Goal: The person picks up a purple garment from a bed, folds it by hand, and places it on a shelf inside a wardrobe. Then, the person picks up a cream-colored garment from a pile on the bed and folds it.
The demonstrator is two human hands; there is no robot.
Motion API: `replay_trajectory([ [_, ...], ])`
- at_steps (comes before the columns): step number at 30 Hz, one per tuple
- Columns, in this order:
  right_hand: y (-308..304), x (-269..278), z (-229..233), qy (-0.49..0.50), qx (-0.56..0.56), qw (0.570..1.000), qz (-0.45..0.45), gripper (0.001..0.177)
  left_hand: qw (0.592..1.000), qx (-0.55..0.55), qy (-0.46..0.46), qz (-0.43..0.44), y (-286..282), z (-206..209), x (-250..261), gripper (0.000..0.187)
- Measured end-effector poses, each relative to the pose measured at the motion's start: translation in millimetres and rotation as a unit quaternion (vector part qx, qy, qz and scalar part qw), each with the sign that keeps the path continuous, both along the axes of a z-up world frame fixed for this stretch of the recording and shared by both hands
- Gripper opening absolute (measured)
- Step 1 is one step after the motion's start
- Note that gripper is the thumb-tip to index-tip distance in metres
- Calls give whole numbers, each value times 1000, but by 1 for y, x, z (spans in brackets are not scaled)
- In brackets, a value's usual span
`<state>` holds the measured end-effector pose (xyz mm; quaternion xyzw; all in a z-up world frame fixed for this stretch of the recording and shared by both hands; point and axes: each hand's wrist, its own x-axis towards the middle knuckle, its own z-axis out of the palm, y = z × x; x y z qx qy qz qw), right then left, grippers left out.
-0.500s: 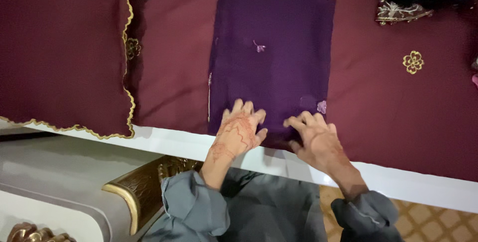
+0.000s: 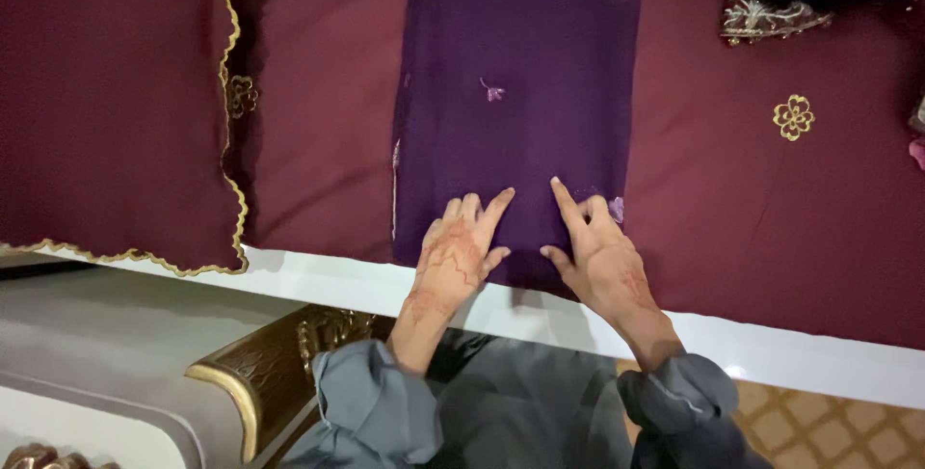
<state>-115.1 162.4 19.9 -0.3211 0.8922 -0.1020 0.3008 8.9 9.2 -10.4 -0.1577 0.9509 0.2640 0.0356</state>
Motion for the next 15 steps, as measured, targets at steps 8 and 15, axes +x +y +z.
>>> replay_trajectory([
  [8, 16, -4, 4, 66, 56, 989, 117, 99, 994, -92, 10, -53, -15, 19, 19, 99],
  [15, 21, 4, -21, 209, -22, 967, 142, 73, 989, -133, -51, -47, -20, 2, 12, 88],
])
